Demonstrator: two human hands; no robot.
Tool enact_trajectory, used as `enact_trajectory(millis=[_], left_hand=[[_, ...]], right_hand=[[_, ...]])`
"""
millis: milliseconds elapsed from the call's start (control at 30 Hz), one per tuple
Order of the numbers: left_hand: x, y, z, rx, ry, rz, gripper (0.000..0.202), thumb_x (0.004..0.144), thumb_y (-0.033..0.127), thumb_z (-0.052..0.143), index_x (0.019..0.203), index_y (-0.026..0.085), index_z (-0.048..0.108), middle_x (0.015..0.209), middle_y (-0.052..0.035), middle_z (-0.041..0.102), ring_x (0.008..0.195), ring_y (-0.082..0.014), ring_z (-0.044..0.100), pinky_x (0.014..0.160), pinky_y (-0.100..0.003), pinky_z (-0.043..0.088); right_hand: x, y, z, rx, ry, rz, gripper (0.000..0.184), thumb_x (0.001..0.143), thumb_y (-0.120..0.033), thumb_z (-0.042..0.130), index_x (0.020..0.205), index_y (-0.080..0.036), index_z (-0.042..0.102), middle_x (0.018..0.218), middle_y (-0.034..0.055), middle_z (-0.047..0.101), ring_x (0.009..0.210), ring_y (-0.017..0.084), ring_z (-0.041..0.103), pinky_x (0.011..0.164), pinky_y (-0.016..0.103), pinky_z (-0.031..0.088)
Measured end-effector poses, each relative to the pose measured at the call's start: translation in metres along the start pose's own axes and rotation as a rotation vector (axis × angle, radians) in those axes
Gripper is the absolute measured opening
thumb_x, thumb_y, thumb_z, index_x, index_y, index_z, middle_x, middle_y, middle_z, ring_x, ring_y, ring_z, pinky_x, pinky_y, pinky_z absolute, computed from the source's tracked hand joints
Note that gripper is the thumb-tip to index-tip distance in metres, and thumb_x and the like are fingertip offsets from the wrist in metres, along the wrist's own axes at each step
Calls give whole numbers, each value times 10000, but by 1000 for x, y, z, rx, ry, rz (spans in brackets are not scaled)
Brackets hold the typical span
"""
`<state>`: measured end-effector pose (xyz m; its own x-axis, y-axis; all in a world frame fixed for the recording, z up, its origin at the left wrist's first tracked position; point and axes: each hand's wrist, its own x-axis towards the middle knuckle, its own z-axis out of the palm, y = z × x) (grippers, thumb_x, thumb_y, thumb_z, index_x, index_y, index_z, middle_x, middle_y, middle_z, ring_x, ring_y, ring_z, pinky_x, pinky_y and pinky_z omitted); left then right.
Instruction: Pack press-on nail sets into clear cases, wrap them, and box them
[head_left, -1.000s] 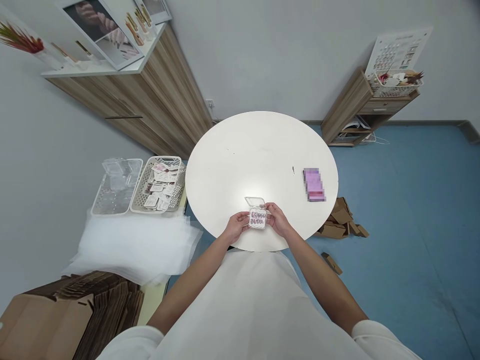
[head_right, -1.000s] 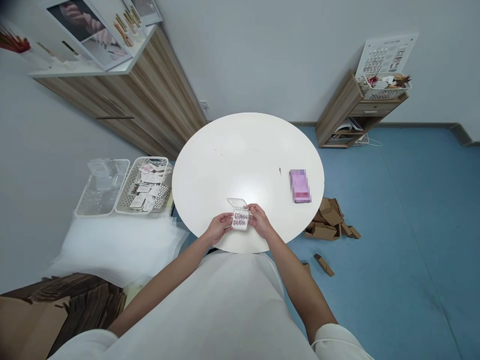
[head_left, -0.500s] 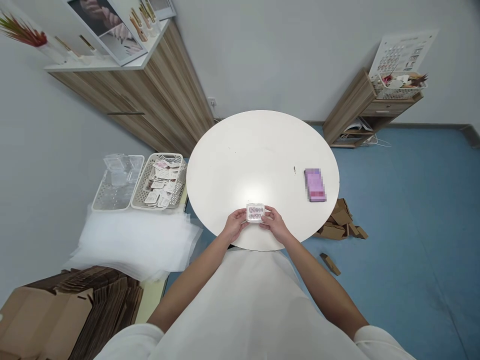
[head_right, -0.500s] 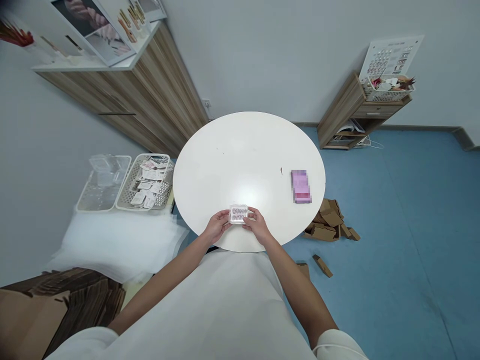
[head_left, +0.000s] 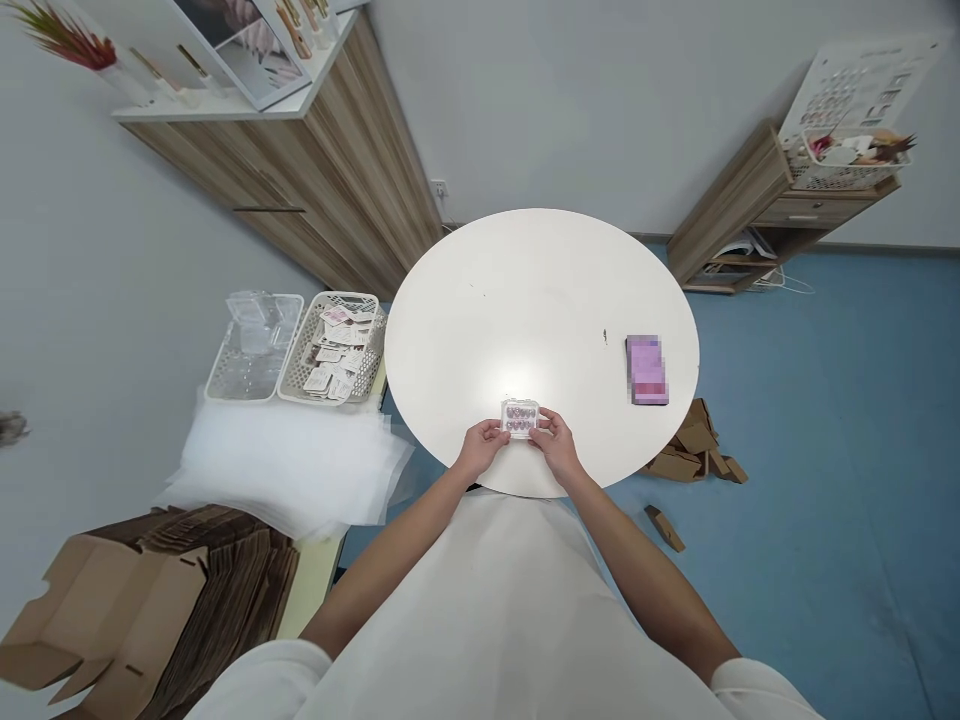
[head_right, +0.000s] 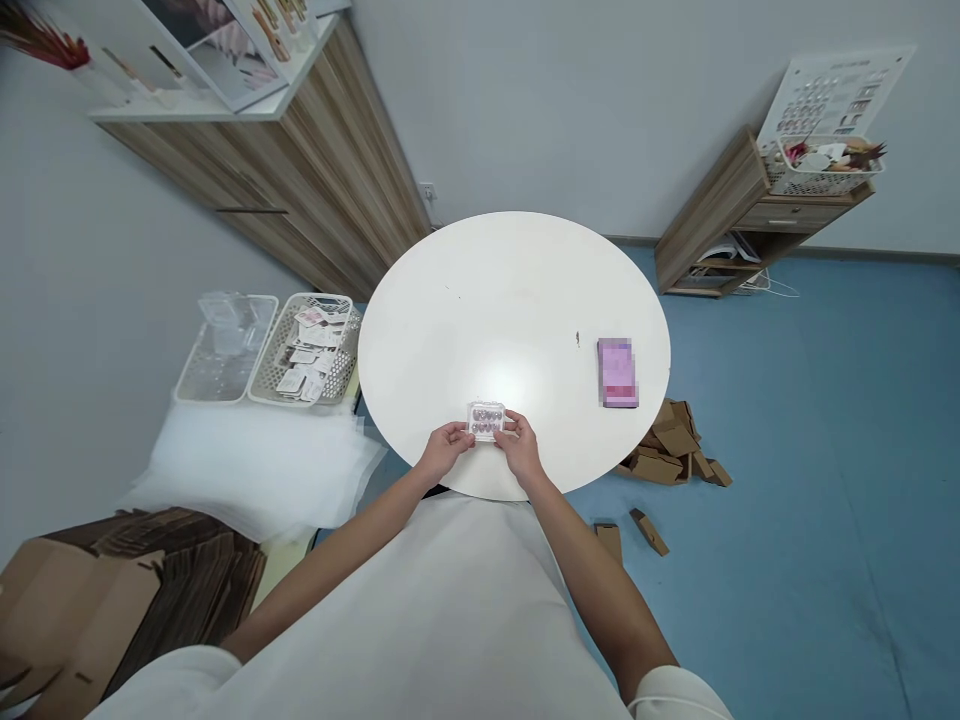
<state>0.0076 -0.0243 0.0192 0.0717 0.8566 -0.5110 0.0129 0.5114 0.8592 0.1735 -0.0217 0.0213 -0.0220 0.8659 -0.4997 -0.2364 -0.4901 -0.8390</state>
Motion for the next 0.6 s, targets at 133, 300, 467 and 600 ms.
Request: enact_trajectory(millis=[133, 300, 467, 600], left_hand=[[-3, -1, -7, 1, 42, -14, 367, 638, 363, 668, 936, 163, 590, 673, -20, 621, 698, -152, 585, 749, -302, 425], [-4, -1, -24, 32, 117, 3, 494, 674, 366, 641, 1117, 197, 500, 772, -31, 618, 713, -144, 580, 730, -293, 430], [0, 3, -53, 50, 175, 90, 448, 699, 335, 622, 1121, 227, 520, 1085, -78, 530, 859, -151, 556, 768, -292, 439], [5, 4, -79, 8, 178, 104, 437, 710, 266, 605, 1135, 215, 516, 1107, -87, 516, 895, -155, 536, 773, -297, 451]], right_hand=[[2, 5, 10, -22, 1, 8, 521, 606, -324, 657, 1085, -255, 463, 922, 22, 551, 771, 153, 583, 726, 350, 496], [7, 8, 30, -51, 22, 20, 497, 607, -326, 653, 1064, -256, 468, 933, 25, 552, 751, 149, 582, 719, 349, 492], [15, 6, 63, -90, 35, 12, 486, 616, -322, 646, 1058, -256, 453, 940, 22, 532, 753, 148, 577, 726, 354, 488], [24, 5, 95, -138, 25, -5, 467, 628, -334, 635, 1049, -249, 450, 963, 28, 528, 759, 147, 571, 747, 359, 476]])
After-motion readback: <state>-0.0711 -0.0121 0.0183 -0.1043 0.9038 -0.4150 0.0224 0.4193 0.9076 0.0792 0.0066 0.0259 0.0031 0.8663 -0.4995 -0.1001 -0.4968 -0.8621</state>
